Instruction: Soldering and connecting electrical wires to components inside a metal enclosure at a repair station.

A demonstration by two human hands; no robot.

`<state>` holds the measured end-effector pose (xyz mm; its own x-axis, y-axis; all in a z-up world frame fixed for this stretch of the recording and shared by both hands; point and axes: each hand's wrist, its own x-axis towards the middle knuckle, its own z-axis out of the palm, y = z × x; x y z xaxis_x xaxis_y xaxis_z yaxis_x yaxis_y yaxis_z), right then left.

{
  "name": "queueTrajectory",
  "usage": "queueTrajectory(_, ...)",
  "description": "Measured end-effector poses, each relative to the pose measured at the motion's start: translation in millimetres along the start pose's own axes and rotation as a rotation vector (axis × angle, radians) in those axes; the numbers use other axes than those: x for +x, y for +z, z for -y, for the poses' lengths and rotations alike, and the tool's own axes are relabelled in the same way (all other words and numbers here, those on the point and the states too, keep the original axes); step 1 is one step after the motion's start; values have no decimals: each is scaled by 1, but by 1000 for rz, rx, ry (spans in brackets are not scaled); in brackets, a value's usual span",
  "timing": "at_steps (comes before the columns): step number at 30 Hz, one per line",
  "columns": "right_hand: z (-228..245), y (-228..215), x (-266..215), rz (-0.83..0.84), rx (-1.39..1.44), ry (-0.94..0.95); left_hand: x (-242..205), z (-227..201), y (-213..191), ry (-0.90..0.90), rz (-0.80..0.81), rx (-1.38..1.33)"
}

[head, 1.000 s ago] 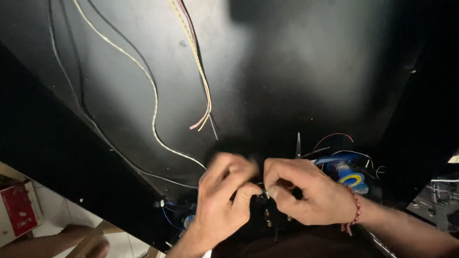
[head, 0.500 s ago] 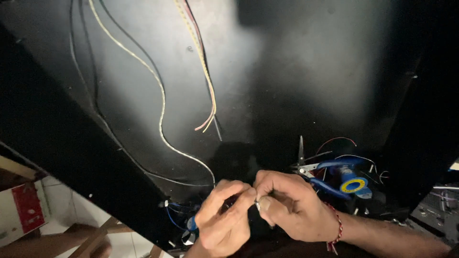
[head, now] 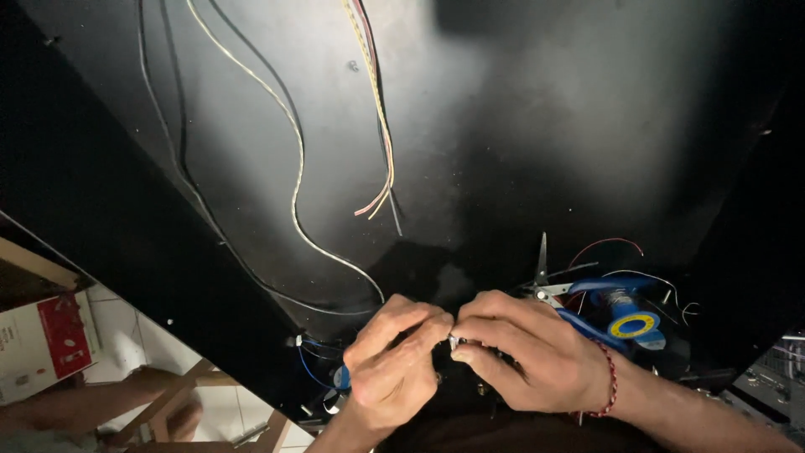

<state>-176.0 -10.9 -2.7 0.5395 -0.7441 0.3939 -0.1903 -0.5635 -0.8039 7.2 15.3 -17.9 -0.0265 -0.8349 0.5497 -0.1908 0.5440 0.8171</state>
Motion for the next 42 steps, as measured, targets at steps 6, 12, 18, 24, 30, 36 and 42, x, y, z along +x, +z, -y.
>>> queueTrajectory(6, 1, -6, 4, 66, -56, -47, 1, 0, 1, -48, 10, -9)
queueTrajectory(12, 6, -5, 13, 39, -24, -30, -5, 6, -1, -2, 49, -15)
queueTrajectory(18, 15, -6, 11, 56, -208, 10, 0, 7, 0, 36, 75, 56)
queueTrajectory(24, 17, -7, 10, 84, -378, 23, -2, 9, 3, 94, 97, 79)
queueTrajectory(30, 10, 1, 11, -56, 50, 147, -4, -21, 17, -109, -216, 395)
queueTrajectory(36, 10, 18, 5, -93, 119, 67, -1, -56, 10, -488, -179, 268)
queueTrajectory(42, 5, 17, 0, 80, 102, -75, -8, -40, -27, -529, 180, -69)
